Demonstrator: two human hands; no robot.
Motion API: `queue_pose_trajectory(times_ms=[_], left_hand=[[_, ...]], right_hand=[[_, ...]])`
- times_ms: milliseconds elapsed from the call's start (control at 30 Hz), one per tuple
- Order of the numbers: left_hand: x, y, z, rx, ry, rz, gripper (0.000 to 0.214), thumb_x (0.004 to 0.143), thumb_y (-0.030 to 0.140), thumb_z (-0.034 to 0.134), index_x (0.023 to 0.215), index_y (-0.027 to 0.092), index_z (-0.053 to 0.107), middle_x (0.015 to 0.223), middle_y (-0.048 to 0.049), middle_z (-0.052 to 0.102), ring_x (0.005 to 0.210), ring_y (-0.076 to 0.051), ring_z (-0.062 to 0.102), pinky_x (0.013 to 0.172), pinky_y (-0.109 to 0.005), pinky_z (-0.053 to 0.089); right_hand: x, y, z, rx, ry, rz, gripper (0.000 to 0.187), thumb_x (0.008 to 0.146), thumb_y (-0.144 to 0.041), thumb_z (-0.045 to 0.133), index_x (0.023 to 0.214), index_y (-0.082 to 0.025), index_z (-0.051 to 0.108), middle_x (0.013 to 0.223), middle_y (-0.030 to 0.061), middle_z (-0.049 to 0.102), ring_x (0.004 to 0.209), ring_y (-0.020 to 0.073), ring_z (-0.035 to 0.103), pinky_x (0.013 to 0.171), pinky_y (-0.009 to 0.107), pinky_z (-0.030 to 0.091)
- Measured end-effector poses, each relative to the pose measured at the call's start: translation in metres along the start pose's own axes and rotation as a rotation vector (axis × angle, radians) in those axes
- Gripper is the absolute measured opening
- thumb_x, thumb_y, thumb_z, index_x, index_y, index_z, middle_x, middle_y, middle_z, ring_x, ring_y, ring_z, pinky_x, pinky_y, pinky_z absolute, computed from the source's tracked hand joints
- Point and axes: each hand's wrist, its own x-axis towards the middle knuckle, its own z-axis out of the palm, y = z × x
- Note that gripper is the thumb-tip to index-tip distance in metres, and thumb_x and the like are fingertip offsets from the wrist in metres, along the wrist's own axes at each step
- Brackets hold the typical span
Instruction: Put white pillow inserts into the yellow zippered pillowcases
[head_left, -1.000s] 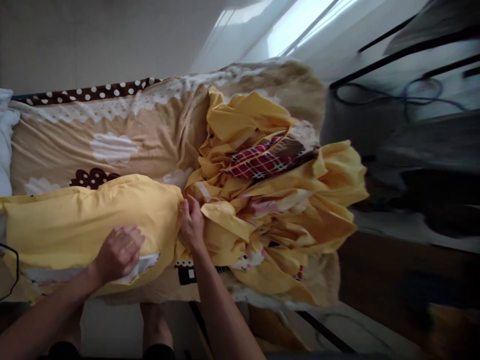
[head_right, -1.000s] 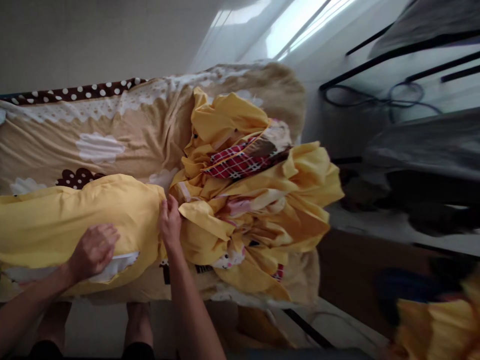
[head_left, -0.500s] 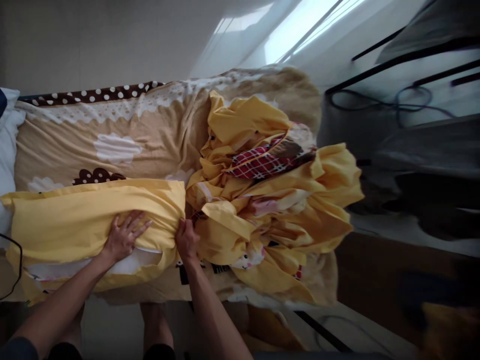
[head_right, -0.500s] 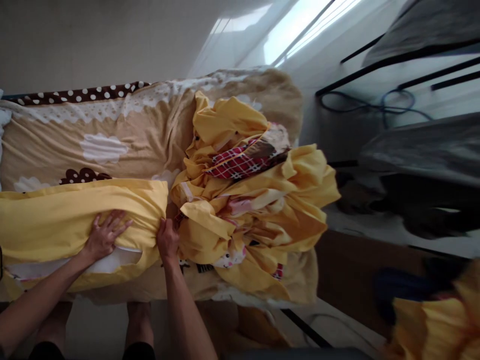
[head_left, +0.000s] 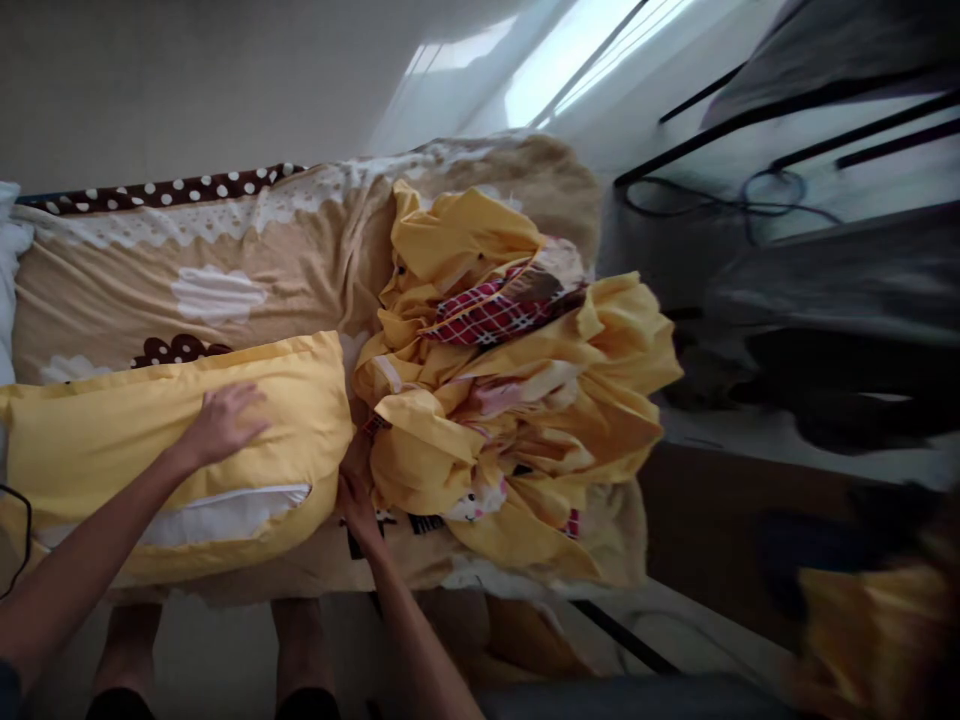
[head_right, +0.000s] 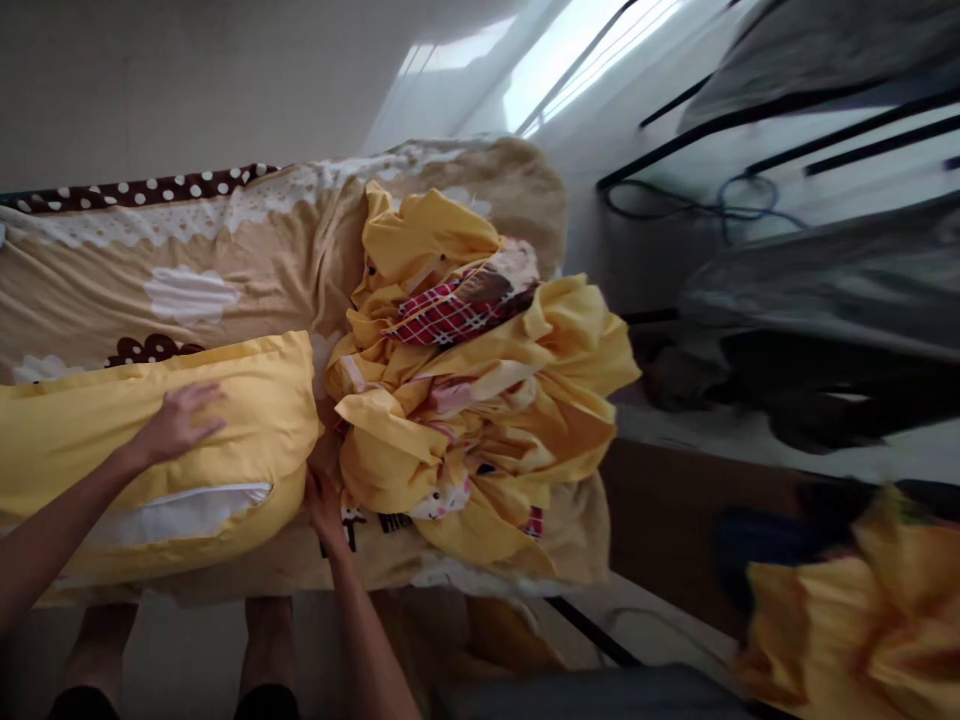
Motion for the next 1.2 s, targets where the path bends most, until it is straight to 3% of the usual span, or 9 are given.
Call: queue_pose_trajectory(times_ms=[100,267,400,600,800,933,1000,1100,1200], left_hand=[[0.056,-0.001,-0.001,0.022,0.178,-0.181,0.046,0.095,0.043,0.047,0.129,0.015,0.058,0.134,-0.0174,0.060,0.128,-0.028,0.052,0.107,-0.044,0.037],[0.108,0.025,0.024,0.049,-0.115,-0.155,0.058,0.087,0.061,0.054,0.118,0.013,0.062,0.123,-0.0177,0.066,0.118,-0.031,0.058,0.101,-0.041,0.040],[0.106,0.033,0.012,0.002,-0.119,-0.190,0.040,0.090,0.052,0.053,0.097,0.016,0.069,0.102,-0.0126,0.072,0.096,-0.025,0.065,0.079,-0.031,0.043],[0.099,0.014,-0.028,-0.058,0.140,-0.193,0.045,0.090,0.052,0.048,0.062,0.018,0.056,0.067,-0.0045,0.060,0.070,-0.018,0.054,0.067,-0.029,0.037],[0.101,0.022,-0.025,-0.577,-0.012,-0.036,0.050,0.077,0.066,0.053,0.069,0.016,0.058,0.070,0.0005,0.055,0.069,-0.014,0.049,0.067,-0.025,0.039],[0.097,0.048,-0.033,-0.708,-0.158,-0.020,0.049,0.071,0.063,0.063,0.080,0.015,0.063,0.077,-0.0002,0.061,0.076,-0.015,0.054,0.071,-0.025,0.043],[0.093,0.066,-0.036,-0.649,-0.198,0.031,0.045,0.074,0.061,0.062,0.075,0.015,0.062,0.073,0.0002,0.059,0.071,-0.014,0.053,0.068,-0.025,0.043],[0.082,0.090,-0.040,-0.622,-0.110,0.102,0.045,0.078,0.058,0.060,0.062,0.016,0.054,0.060,0.0032,0.047,0.060,-0.010,0.043,0.056,-0.022,0.036],[0.068,0.100,-0.043,-0.864,0.094,0.027,0.045,0.077,0.056,0.065,0.061,0.017,0.051,0.058,0.0045,0.042,0.055,-0.007,0.038,0.049,-0.020,0.030]], right_hand=[[-0.021,0.010,0.019,0.010,0.044,0.073,0.054,0.076,-0.065,0.044,0.091,-0.020,0.070,0.096,0.0146,0.073,0.095,0.0314,0.065,0.083,0.046,0.049],[-0.040,0.010,0.032,0.052,0.096,0.099,0.052,0.078,-0.056,0.043,0.103,-0.019,0.070,0.106,0.0144,0.073,0.099,0.0295,0.065,0.084,0.041,0.050],[-0.078,0.021,0.019,0.051,0.182,0.183,0.056,0.083,-0.065,0.036,0.093,-0.021,0.069,0.090,0.0133,0.073,0.088,0.0294,0.067,0.074,0.038,0.052],[-0.139,0.043,0.012,0.145,0.123,0.310,0.059,0.074,-0.081,0.041,0.067,-0.027,0.064,0.058,0.0061,0.064,0.059,0.0296,0.064,0.055,0.040,0.050],[-0.099,0.041,0.003,0.211,0.042,0.252,0.067,0.059,-0.083,0.060,0.085,-0.021,0.071,0.092,0.0141,0.074,0.090,0.0351,0.068,0.082,0.048,0.054],[-0.036,-0.016,-0.008,0.317,0.145,0.100,0.074,0.077,-0.076,0.051,0.121,-0.018,0.063,0.133,0.0167,0.061,0.127,0.0307,0.053,0.109,0.047,0.039],[-0.004,-0.064,-0.010,0.488,0.057,-0.054,0.070,0.084,-0.073,0.044,0.129,-0.021,0.058,0.135,0.0130,0.060,0.125,0.0259,0.054,0.108,0.042,0.040],[0.029,-0.134,-0.012,0.637,-0.108,-0.156,0.054,0.086,-0.069,0.048,0.109,-0.023,0.064,0.107,0.0062,0.069,0.098,0.0211,0.062,0.090,0.034,0.049],[0.031,-0.176,-0.015,0.620,-0.114,-0.226,0.043,0.084,-0.064,0.058,0.078,-0.022,0.058,0.073,-0.0018,0.057,0.069,0.0138,0.051,0.067,0.026,0.045]])
